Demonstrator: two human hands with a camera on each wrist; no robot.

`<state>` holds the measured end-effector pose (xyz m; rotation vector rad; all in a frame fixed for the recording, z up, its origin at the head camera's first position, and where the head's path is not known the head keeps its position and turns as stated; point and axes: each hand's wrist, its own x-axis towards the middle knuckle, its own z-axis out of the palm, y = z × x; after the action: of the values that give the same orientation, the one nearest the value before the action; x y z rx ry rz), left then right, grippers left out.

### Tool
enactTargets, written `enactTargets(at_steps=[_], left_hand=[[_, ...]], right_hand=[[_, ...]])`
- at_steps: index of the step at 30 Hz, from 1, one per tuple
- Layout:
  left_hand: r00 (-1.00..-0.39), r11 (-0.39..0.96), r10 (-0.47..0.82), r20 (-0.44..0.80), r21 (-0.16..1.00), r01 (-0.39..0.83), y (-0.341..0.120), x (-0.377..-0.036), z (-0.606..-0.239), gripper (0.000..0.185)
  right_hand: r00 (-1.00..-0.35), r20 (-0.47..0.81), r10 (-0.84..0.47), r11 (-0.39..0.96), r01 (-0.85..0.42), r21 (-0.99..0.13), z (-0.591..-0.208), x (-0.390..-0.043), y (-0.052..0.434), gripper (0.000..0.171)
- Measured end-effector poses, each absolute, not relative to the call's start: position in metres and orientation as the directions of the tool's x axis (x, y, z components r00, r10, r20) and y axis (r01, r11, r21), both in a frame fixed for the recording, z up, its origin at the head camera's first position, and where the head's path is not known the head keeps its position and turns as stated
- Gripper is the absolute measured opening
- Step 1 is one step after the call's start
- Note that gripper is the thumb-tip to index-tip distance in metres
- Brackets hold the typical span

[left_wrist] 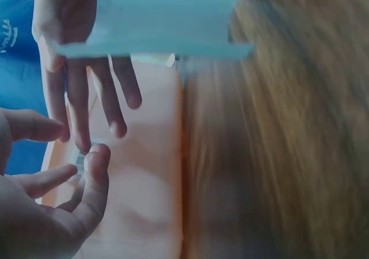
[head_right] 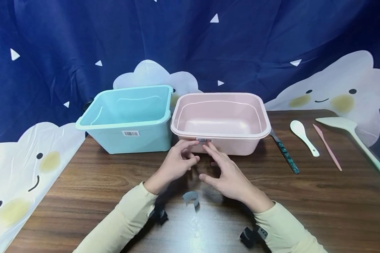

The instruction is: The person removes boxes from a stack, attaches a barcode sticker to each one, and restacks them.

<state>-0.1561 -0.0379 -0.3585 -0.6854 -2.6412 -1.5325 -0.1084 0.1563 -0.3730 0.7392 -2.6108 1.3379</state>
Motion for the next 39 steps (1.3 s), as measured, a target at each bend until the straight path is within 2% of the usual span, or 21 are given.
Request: enactTargets(at_steps=[9, 21, 27, 39], left_hand=[[-0.954, 0.293, 0.278, 0.109, 0.937, 0.192, -0.029, -0.148, -0.356, 0.045], [-0.971, -0.039, 0.240, 0.004, 0.999, -0.005, -0.025, -0.142, -0.354, 0.048], [-0.973, -0.123, 0.232, -0.016, 0.991, -0.046, -0.023, -0.139, -0.353, 0.051], [-0.969, -0.136, 0.246, -0.011, 0.990, -0.045, -0.024, -0.135, -0.351, 0.053]], right_hand=[[-0.879, 0.300, -0.372, 0.482, -0.459, -0.746, -0.373, -0.109, 0.157, 0.078], [-0.875, 0.291, -0.387, 0.486, -0.461, -0.742, -0.373, -0.110, 0.158, 0.078], [-0.873, 0.293, -0.389, 0.489, -0.466, -0.737, -0.373, -0.110, 0.158, 0.079], [-0.870, 0.297, -0.392, 0.502, -0.473, -0.724, -0.374, -0.110, 0.158, 0.081]])
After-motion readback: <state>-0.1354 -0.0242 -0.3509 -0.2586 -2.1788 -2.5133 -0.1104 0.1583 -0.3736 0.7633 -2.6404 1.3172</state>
